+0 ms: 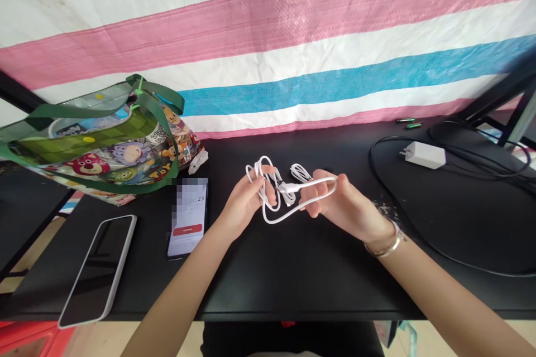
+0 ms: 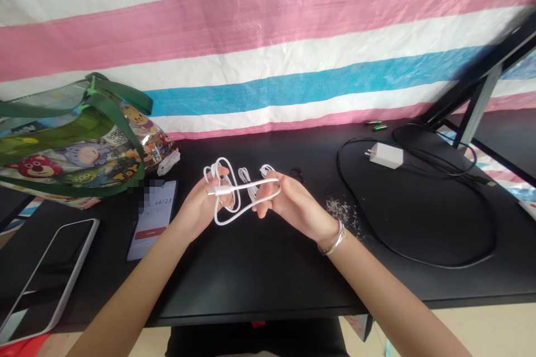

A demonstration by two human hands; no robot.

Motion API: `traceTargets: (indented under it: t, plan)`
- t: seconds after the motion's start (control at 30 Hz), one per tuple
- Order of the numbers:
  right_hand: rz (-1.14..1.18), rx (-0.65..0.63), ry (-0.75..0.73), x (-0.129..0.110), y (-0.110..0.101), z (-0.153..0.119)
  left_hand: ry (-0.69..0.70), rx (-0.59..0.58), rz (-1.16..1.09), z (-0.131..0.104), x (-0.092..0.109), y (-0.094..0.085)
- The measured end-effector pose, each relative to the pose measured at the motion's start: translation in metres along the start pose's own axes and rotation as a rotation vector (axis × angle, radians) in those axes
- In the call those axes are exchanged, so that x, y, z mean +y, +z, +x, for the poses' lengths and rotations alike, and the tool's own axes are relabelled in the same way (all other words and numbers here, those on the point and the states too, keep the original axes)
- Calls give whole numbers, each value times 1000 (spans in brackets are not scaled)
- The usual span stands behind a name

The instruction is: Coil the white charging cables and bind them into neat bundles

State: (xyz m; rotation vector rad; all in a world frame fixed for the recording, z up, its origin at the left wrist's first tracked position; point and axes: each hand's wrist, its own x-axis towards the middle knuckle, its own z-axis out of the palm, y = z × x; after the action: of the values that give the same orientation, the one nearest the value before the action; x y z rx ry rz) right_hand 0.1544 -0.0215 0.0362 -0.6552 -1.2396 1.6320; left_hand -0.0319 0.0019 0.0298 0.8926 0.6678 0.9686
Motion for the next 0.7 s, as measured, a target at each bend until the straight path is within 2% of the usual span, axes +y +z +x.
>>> traceTargets:
  t: [0.23,0.43,0.7]
  plan:
    - [-61,3,8,2,1,-4,-51,-100,102,-2,-4,3]
    - [-326,-9,-38,4,2,-2,-117,-131,180,-3,-4,3]
    - [-567,172,-190,7,0,-1,-122,-218,318,-6,-2,5]
